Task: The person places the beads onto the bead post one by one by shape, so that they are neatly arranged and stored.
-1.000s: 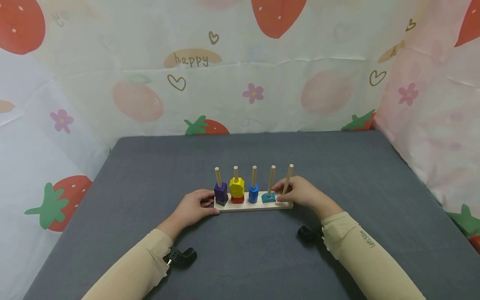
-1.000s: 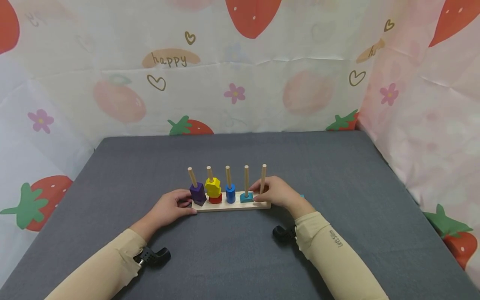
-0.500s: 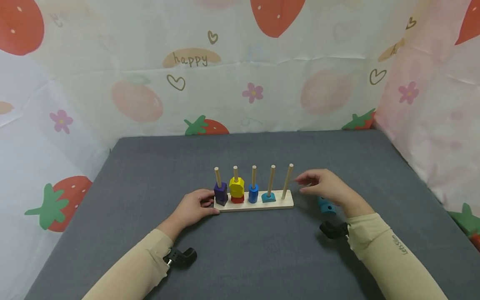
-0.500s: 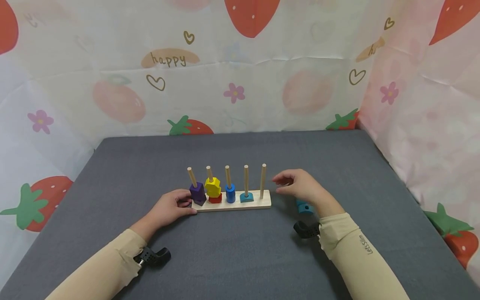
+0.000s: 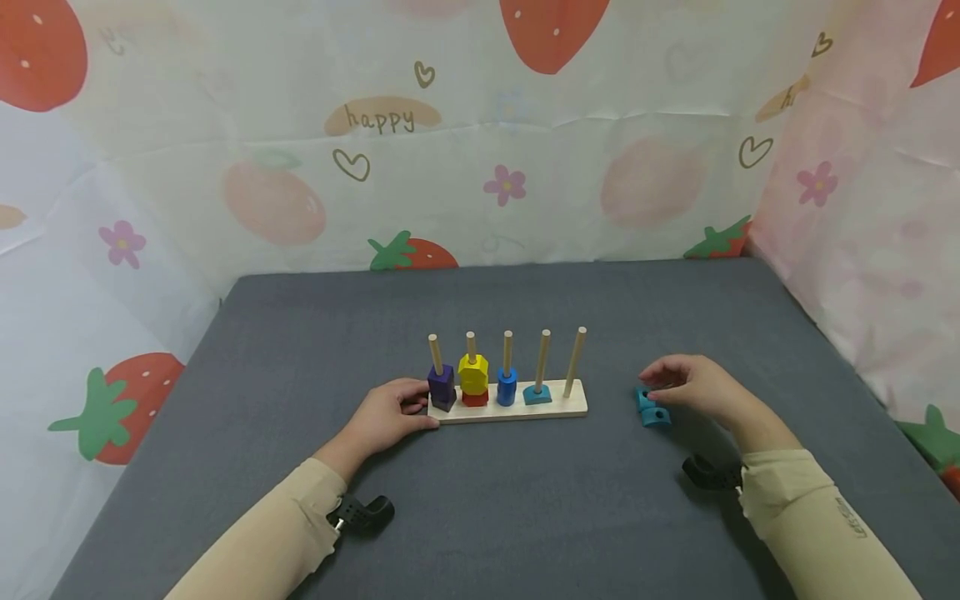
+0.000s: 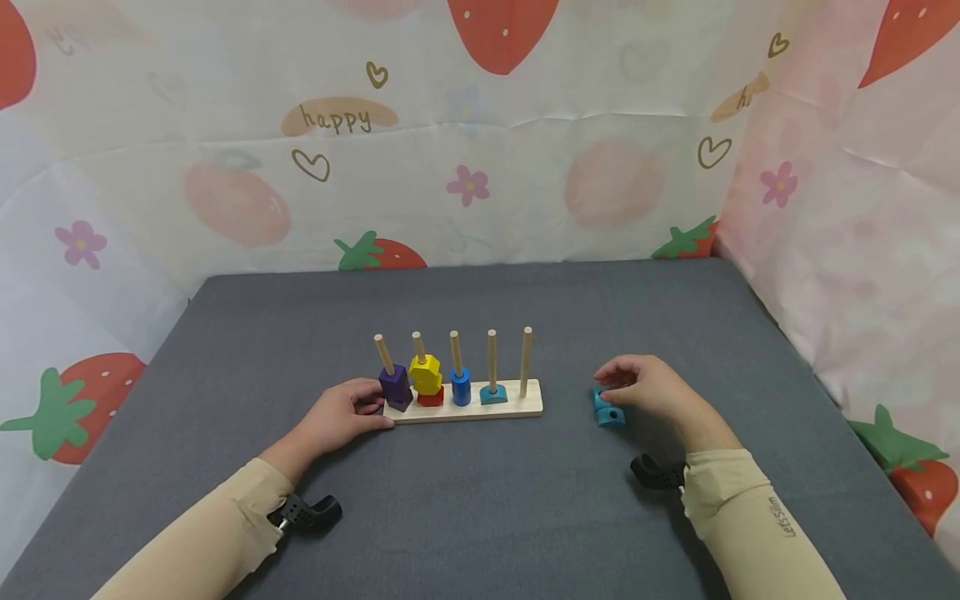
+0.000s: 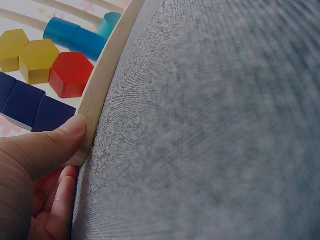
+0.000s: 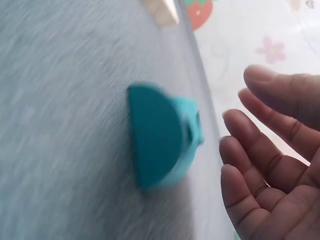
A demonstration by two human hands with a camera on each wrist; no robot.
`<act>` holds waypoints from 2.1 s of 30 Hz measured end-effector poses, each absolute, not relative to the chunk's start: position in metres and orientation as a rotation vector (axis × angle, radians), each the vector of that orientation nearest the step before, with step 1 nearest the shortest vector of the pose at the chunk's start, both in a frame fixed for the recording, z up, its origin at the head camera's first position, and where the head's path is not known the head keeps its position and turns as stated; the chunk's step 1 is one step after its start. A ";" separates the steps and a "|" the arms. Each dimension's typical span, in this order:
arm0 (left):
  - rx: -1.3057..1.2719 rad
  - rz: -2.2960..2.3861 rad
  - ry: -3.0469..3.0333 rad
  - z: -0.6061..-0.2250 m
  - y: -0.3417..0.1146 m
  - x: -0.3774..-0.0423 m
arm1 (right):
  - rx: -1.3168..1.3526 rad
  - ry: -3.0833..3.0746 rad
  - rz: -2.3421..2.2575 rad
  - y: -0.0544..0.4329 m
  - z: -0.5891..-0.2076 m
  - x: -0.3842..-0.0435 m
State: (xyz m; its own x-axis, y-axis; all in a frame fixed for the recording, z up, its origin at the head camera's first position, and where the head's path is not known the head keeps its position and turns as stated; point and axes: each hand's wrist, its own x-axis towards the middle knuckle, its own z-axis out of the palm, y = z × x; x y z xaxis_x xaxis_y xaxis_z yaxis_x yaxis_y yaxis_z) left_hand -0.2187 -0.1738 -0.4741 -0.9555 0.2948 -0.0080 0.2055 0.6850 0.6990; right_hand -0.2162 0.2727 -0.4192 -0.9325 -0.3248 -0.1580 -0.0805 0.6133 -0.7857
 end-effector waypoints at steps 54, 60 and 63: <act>0.408 1.128 2.774 -0.474 -0.173 -0.219 | -0.437 2.735 -1.150 0.259 -0.375 -0.215; 0.408 1.133 2.771 -0.474 -0.173 -0.219 | -0.447 2.824 -1.149 0.240 -0.352 -0.224; 0.402 1.132 2.769 -0.475 -0.173 -0.219 | -0.456 2.840 -1.183 0.231 -0.343 -0.228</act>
